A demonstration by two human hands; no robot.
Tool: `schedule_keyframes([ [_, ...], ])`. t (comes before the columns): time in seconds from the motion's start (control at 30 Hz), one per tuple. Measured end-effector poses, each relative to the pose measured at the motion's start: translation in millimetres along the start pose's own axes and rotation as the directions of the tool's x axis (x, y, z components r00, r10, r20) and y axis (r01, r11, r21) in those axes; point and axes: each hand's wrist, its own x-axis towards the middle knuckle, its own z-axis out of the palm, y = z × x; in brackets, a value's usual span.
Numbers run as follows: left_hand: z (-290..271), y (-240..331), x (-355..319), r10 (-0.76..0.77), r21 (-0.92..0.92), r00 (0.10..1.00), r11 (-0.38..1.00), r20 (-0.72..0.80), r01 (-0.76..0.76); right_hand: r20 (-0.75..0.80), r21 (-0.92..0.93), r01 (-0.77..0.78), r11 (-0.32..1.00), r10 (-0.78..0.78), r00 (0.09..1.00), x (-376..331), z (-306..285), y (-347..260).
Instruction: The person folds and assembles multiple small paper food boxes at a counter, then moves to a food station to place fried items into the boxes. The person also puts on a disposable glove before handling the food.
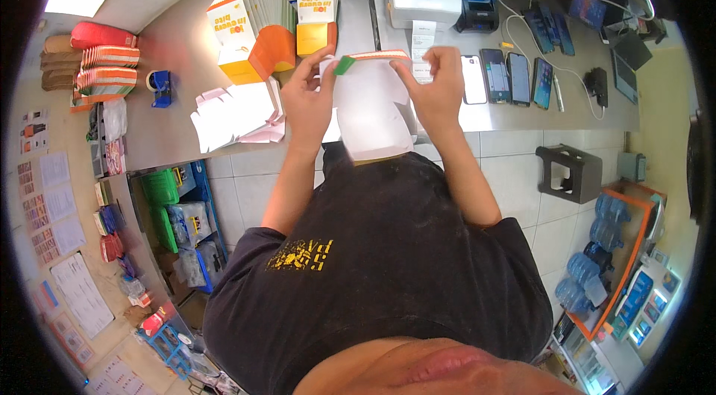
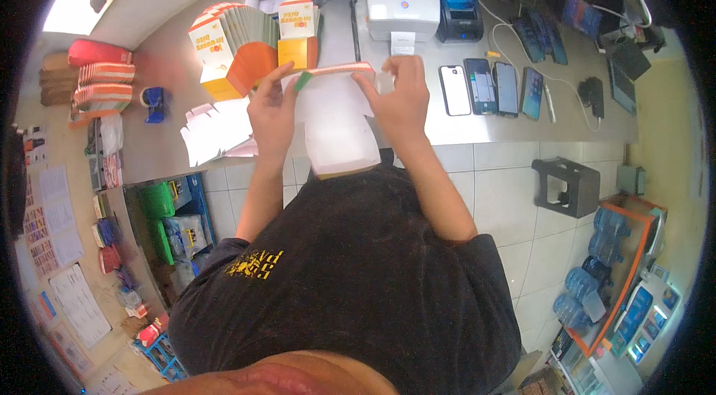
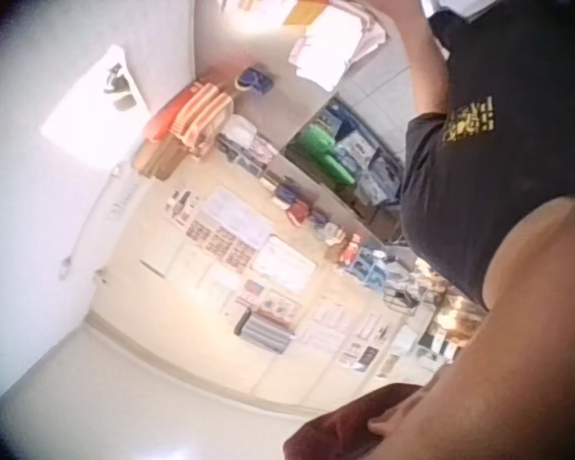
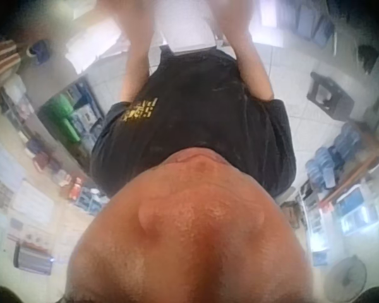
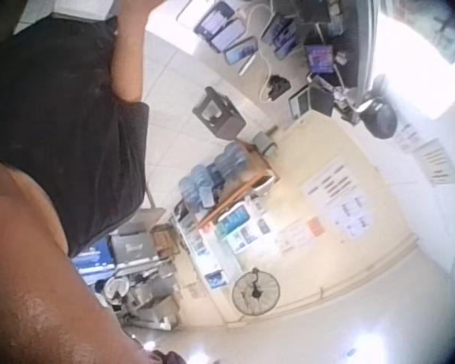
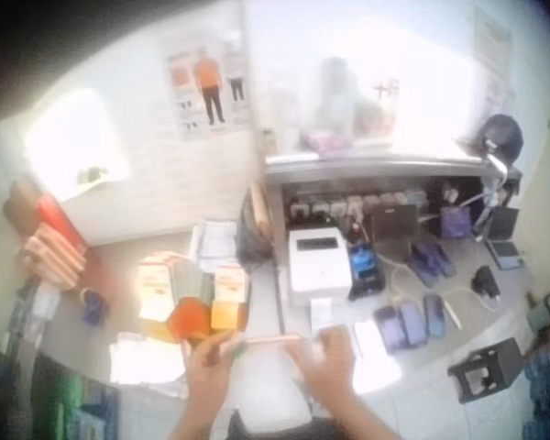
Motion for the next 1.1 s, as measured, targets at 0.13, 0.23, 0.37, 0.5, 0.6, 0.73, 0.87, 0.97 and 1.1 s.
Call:
schedule_keyframes([
  [0.13,8.7,-3.0,-10.0,-0.124,-0.138,0.991,0.982,0.042,0.129,0.322,0.418,-0.364,0.832,0.239,0.916,1.5,8.1,-14.2],
  [0.23,9.3,0.3,-13.4,-0.067,-0.128,0.991,0.988,0.113,0.081,0.349,0.61,-0.372,0.7,0.184,0.919,5.4,14.6,-15.4],
  [0.37,3.9,5.5,-9.7,-0.18,-0.241,0.98,0.951,0.083,0.195,0.106,0.335,-0.021,0.942,-0.015,0.994,-3.4,14.8,-19.0],
  [0.5,4.8,10.4,-12.0,-0.127,-0.289,0.987,0.945,0.099,0.15,0.02,0.224,0.182,0.957,-0.192,0.981,-12.2,18.3,-25.9],
  [0.6,4.1,14.8,-15.7,-0.139,-0.322,0.979,0.929,0.147,0.18,0.204,0.543,-0.127,0.83,0.016,0.979,-8.6,18.2,-23.0],
  [0.73,5.6,17.5,-16.7,-0.154,-0.35,0.975,0.914,0.162,0.203,0.443,0.68,-0.393,0.619,0.08,0.893,-1.8,15.3,-13.7],
  [0.87,8.2,16.2,-15.9,-0.195,-0.355,0.964,0.901,0.182,0.25,0.348,0.714,-0.353,0.605,0.13,0.928,-11.1,21.9,-17.9],
  [0.97,10.7,15.7,-16.7,-0.171,-0.328,0.971,0.919,0.165,0.218,0.284,0.68,-0.299,0.669,0.136,0.949,-18.6,25.1,-23.6],
  [1.1,17.4,16.6,-17.3,-0.049,-0.325,0.992,0.942,0.117,0.085,0.302,0.679,-0.299,0.67,0.117,0.946,-17.6,21.9,-19.5],
])
